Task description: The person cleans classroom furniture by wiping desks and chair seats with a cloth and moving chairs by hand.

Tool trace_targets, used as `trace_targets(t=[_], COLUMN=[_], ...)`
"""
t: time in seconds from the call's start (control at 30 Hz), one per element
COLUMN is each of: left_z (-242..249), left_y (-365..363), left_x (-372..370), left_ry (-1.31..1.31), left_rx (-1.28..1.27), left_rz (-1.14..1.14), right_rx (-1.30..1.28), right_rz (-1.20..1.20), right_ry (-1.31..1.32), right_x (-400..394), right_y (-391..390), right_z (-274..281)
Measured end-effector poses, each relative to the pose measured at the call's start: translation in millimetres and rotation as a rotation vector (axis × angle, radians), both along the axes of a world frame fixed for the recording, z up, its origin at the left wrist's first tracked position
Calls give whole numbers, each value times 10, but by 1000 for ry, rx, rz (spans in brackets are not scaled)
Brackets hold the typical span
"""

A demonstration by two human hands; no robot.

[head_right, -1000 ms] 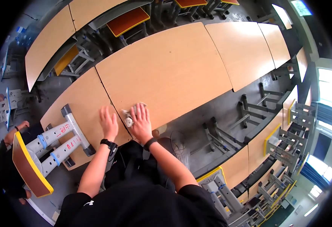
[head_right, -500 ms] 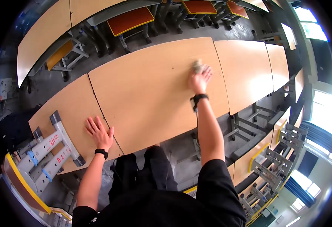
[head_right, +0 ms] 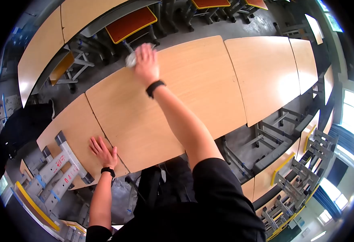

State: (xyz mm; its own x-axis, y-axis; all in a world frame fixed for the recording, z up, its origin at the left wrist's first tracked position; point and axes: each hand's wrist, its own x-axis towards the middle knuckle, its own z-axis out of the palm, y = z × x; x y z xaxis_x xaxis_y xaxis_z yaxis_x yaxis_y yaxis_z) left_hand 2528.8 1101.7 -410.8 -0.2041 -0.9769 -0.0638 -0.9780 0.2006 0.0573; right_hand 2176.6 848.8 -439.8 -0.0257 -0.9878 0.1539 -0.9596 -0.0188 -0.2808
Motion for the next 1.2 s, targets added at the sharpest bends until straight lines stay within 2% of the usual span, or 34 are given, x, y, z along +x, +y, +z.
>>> trace_targets(t=[0.1, 0.17, 0.23, 0.27, 0.3, 0.33, 0.37, 0.4, 0.43, 0.47, 0.5, 0.53, 0.57, 0.6, 0.63, 0.67, 0.73, 0.8, 0.87, 0.93, 0.97, 1.0, 1.03, 1.07, 1.13, 1.2], left_z=[-21, -9, -12, -14, -17, -14, 15, 35, 33, 11, -20, -28, -11, 0, -20, -58, -93, -31, -26, -51, -52, -51, -51, -48, -40, -65], left_y=[22, 23, 9, 8, -1, 9, 27, 10, -8, -20, -11, 20, 60, 89, 24, -29, 48, 41, 25, 38, 41, 32, 4, 2, 20, 19], left_x=[26, 15, 5, 0, 8, 11, 20, 4, -23, -19, 0, 16, 16, 12, 24, 34, 72, 40, 22, 36, 39, 44, 46, 41, 8, 31], left_ry=[-11, -9, -5, -6, -11, -17, -17, -14, -7, -5, -4, -6, -11, -15, -19, -25, -26, 5, 23, 23, 13, 6, 19, 35, 46, 21], left_rx=[7, -5, -15, -11, -9, -5, -1, 4, 4, -9, -22, -29, -10, 6, 9, -23, -45, -46, -52, -47, -38, -33, -47, -61, -61, -51], left_rz=[6, 0, 7, 10, 13, 18, 23, 21, 20, 17, 12, 2, 11, 22, 27, 15, -9, -17, -13, -4, -1, -1, -8, -13, -13, 6], right_rx=[11, 65, 96, 143, 180, 21, 297, 104, 417, 103, 99, 11, -43, -24, -37, -51, -70, -20, 24, 44, 186, 198, 86, 115, 225, 282], right_rz=[159, 7, -199, -288, -362, -595, -478, -505, -415, -347, -217, -117, 11, 49, 72, 109, 153, 212, 6, -251, -269, -418, -384, -462, -762, -1029], right_ry=[-152, -242, 8, -17, 283, -21, 377, 268, 455, 332, 78, -76, 44, -149, 113, -19, -63, -59, -143, 76, 281, 256, 243, 311, 143, -11], right_x=[-21, -449, -1136, -1500, -1950, -2145, -2325, -2458, -2196, -1896, -1380, -826, -272, 211, 617, 855, 749, 214, -586, -1566, -2099, -2431, -2765, -2842, -2954, -2691], right_y=[626, 934, 1090, 1055, 1000, 807, 647, 439, 207, 71, -3, -46, -33, -11, 85, 154, 382, 609, 743, 1006, 1211, 1612, 2117, 2635, 3488, 3608], right_z=[196, 157, 88, 180, -171, -181, -170, -417, -151, -310, -135, -201, -135, -44, -5, -65, 89, 221, 127, -12, -19, -97, -255, -299, -474, -201])
